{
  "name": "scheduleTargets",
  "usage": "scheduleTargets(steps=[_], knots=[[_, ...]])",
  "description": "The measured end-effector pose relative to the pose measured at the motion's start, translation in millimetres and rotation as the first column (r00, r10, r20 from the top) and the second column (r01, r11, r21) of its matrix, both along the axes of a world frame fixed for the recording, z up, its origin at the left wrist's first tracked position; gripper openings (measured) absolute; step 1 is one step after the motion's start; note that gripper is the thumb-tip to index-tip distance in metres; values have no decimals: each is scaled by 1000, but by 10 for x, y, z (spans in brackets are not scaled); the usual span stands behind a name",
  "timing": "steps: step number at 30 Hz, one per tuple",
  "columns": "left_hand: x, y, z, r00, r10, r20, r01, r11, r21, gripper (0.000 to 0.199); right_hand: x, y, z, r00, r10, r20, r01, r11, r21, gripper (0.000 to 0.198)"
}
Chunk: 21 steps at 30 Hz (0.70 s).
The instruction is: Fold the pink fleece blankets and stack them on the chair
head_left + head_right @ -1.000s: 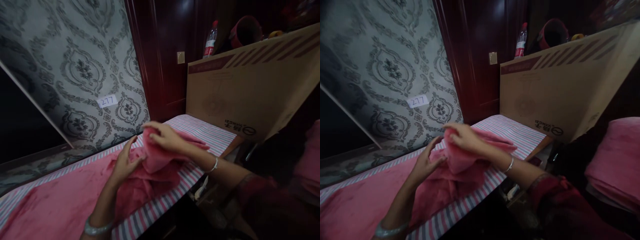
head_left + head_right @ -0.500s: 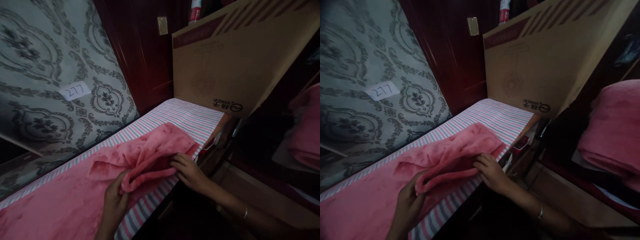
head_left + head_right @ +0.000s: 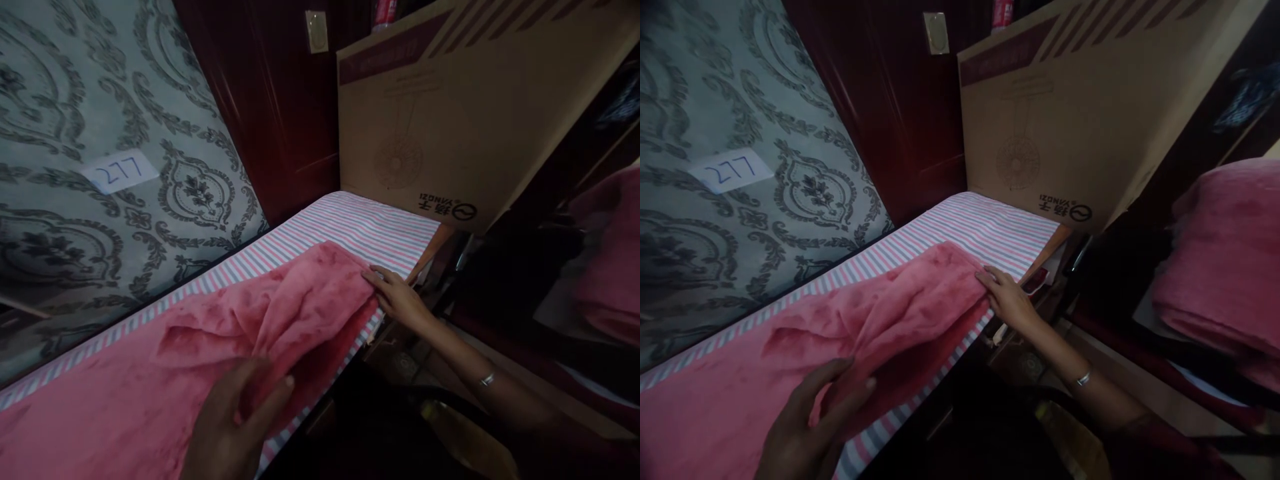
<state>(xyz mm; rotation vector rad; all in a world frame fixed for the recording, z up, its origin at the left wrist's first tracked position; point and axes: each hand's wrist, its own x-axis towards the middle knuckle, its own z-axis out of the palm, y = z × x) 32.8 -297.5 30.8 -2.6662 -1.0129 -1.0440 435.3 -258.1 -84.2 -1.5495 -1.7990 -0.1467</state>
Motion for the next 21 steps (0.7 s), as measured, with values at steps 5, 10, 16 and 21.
scheduleTargets(steps=[5,10,16,21], knots=[[-133,-138,6,975,220,-30,-222,963,-153,30,75,99,31,1000,-22,-6,22,999,-26,47],[-268,-92,-7,991,122,-53,-128,983,-134,43,226,88,46,991,-92,-97,99,993,70,54],[-229,-44,-13,997,7,83,-8,1000,15,59,259,-104,14,997,67,41,-65,997,-37,65],[-91,42,355,998,-63,-11,63,994,88,54,124,-251,78,980,185,74,-183,982,-41,75]])
